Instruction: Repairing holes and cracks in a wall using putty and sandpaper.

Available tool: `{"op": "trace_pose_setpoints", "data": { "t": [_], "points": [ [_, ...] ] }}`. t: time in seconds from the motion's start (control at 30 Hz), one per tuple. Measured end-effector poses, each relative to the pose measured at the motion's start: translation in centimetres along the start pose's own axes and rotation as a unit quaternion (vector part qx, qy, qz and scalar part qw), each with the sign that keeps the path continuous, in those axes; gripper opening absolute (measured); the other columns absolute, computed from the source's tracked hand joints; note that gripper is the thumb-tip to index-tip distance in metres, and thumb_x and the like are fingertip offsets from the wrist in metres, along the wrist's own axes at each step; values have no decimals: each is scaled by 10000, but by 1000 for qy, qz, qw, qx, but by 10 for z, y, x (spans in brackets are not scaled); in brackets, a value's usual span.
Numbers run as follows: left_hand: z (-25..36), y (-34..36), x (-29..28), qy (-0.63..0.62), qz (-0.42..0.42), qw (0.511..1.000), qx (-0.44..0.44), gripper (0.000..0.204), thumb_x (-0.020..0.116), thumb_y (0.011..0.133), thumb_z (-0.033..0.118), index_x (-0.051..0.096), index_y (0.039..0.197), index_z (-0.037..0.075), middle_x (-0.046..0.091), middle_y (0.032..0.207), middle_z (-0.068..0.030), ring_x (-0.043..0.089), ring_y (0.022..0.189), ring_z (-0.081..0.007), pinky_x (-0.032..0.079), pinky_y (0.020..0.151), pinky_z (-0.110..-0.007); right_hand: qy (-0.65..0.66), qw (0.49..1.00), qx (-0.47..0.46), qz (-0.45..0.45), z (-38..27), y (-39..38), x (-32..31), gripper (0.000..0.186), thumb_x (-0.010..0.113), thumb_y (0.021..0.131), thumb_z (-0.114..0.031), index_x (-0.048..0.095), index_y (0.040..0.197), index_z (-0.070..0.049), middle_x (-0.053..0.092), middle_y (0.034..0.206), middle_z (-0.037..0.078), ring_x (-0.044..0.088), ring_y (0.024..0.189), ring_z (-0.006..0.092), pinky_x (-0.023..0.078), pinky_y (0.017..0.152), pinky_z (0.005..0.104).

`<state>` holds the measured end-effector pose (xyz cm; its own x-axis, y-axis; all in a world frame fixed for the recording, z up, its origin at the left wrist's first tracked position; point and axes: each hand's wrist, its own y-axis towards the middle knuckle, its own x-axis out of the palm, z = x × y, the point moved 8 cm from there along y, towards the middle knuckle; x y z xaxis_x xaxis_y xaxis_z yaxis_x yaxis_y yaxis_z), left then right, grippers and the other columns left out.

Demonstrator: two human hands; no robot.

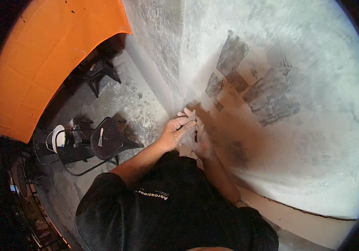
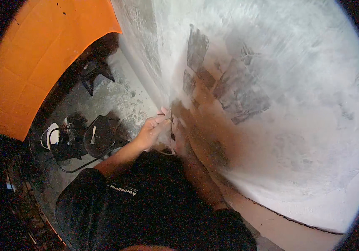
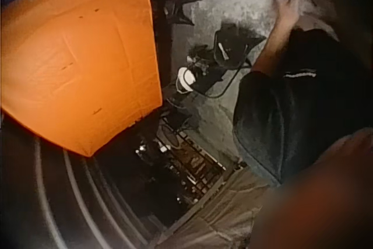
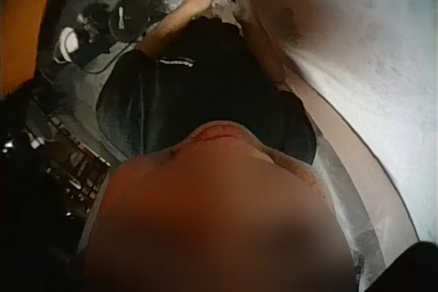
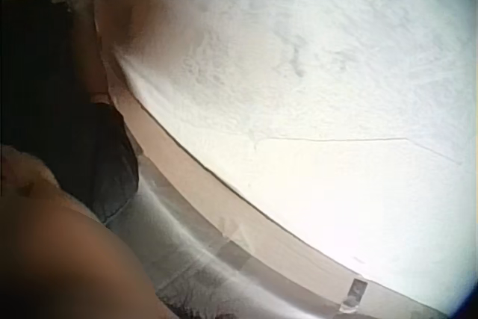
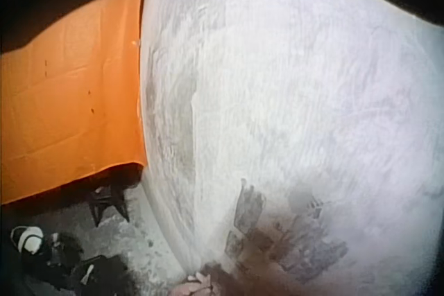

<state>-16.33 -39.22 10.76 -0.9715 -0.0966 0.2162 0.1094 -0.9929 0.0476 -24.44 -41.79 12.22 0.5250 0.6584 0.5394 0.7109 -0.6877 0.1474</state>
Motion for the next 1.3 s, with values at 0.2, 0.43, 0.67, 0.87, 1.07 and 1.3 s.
{"op": "trace_pose_setpoints", "data": {
  "t": [0.2,0.43,0.67,0.87,1.07,1.3],
  "points": [
    [-2,1,11,20,28,999,38,310,471,1045,213,657,1087,-31,649,1003,-11,568,921,-93,463,852,-263,-244,965,-71,63,-1,-4,-12,500,265,1069,-344,457,1348,24,555,1288,156,532,1174,241,397,1028,383],
    [-26,-11,11,-91,192,972,-104,672,236,1065,483,682,1002,-17,686,897,-94,627,868,-199,487,836,-339,-209,964,-96,130,-19,-18,4,319,430,1025,-141,536,1235,74,601,1166,176,553,1088,234,386,1029,386],
    [-4,-6,21,182,57,979,-70,632,285,1059,470,661,917,-18,644,795,-104,592,763,-202,482,738,-389,-170,928,-200,265,-41,-29,-15,362,406,1037,-191,531,1238,83,611,1004,97,562,918,161,451,942,330],
    [55,-1,-16,257,127,957,38,209,623,970,211,677,930,14,618,774,-33,554,747,-109,464,667,-305,-220,937,-116,245,-40,-30,-7,402,476,1006,-185,480,1288,102,614,911,100,559,801,194,474,887,376],
    [84,17,5,150,11,985,79,93,705,895,65,700,965,4,649,826,-14,565,771,-62,467,685,-232,-389,860,-250,216,-46,-33,-5,266,612,925,-131,563,1110,54,593,970,95,553,830,130,466,723,294],
    [66,27,-3,67,-38,997,12,83,690,901,32,701,951,-33,700,908,-49,636,827,-93,522,740,-250,-554,762,-264,207,-59,-36,12,388,733,779,-91,585,1129,-14,607,1125,206,625,992,376,498,874,465]
  ]
}}
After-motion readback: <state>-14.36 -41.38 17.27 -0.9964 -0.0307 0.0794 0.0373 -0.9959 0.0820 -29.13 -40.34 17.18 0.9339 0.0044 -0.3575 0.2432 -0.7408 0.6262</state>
